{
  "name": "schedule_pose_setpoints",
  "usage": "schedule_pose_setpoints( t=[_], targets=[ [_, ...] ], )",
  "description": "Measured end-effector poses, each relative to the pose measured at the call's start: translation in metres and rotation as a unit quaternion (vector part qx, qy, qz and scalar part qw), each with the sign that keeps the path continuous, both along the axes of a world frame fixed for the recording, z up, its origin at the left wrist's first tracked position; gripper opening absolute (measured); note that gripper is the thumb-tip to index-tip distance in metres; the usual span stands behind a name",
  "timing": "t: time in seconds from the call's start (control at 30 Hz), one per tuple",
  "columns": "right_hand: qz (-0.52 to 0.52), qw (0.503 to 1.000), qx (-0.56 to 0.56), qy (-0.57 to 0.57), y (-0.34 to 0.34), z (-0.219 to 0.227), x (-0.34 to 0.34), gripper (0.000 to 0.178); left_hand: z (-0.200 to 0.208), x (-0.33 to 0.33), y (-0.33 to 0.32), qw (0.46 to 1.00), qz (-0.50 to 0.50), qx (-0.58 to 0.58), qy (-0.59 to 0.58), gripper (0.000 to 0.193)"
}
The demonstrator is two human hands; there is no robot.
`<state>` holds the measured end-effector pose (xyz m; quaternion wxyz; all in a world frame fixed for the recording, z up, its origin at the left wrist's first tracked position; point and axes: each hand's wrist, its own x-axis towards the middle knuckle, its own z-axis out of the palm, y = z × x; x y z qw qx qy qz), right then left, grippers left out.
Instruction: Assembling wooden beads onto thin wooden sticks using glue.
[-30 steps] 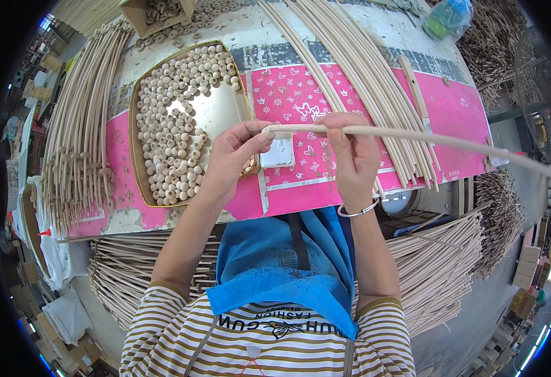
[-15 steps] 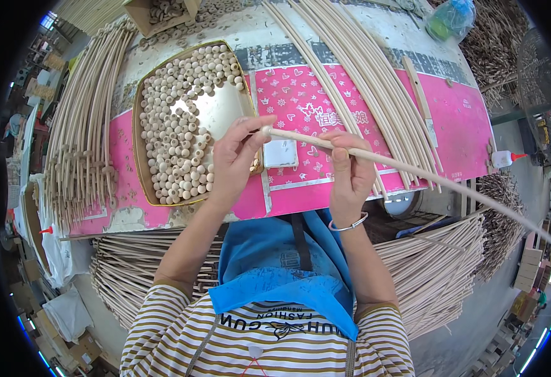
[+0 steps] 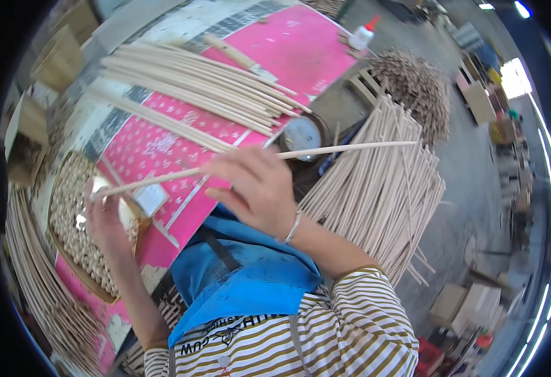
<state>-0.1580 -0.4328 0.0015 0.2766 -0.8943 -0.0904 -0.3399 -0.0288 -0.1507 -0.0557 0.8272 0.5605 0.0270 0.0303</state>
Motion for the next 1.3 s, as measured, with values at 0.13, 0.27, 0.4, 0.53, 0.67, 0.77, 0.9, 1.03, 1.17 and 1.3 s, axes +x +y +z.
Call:
schedule_pose_setpoints(
  t=[0.13, 0.27, 0.4, 0.53, 0.67, 0.77, 0.9, 1.03, 1.17, 1.3],
  targets=[
    [-0.089, 0.989, -0.047, 0.106, -0.063, -0.02, -0.038, 0.038, 0.008, 0.017, 0.019, 0.998, -0.046, -0.003, -0.038, 0.043],
    [-0.066, 0.996, -0.006, 0.063, -0.067, -0.06, -0.072, 0.022, 0.028, 0.021, -0.003, 0.998, -0.053, -0.003, -0.043, 0.035],
    [-0.089, 0.99, 0.011, 0.106, -0.067, -0.06, -0.088, 0.018, 0.033, 0.044, -0.019, 0.992, -0.07, 0.01, -0.105, 0.029],
    [-0.073, 0.972, 0.151, 0.163, -0.083, -0.073, -0.122, 0.014, 0.065, 0.048, -0.069, 0.972, -0.175, 0.042, -0.152, 0.027],
    [-0.234, 0.919, 0.305, 0.089, -0.121, -0.095, -0.176, 0.017, 0.1, -0.006, -0.173, 0.917, -0.293, 0.196, -0.183, 0.058],
    [-0.43, 0.818, 0.381, -0.032, -0.177, -0.107, -0.222, 0.02, 0.073, -0.016, -0.199, 0.888, -0.376, 0.216, -0.157, 0.061],
    [-0.639, 0.737, 0.216, -0.04, -0.282, -0.182, -0.321, 0.023, 0.033, -0.026, -0.192, 0.849, -0.461, 0.246, -0.077, 0.047],
    [-0.707, 0.703, 0.072, 0.026, -0.365, -0.225, -0.385, 0.016, 0.027, -0.023, -0.166, 0.868, -0.395, 0.301, -0.027, 0.04],
    [-0.737, 0.667, 0.072, 0.081, -0.402, -0.272, -0.408, 0.02, 0.025, -0.014, -0.143, 0.884, -0.339, 0.322, 0.0, 0.039],
    [-0.773, 0.603, 0.097, 0.174, -0.41, -0.314, -0.411, 0.027, 0.015, -0.012, -0.135, 0.884, -0.326, 0.334, 0.02, 0.04]
  ],
)
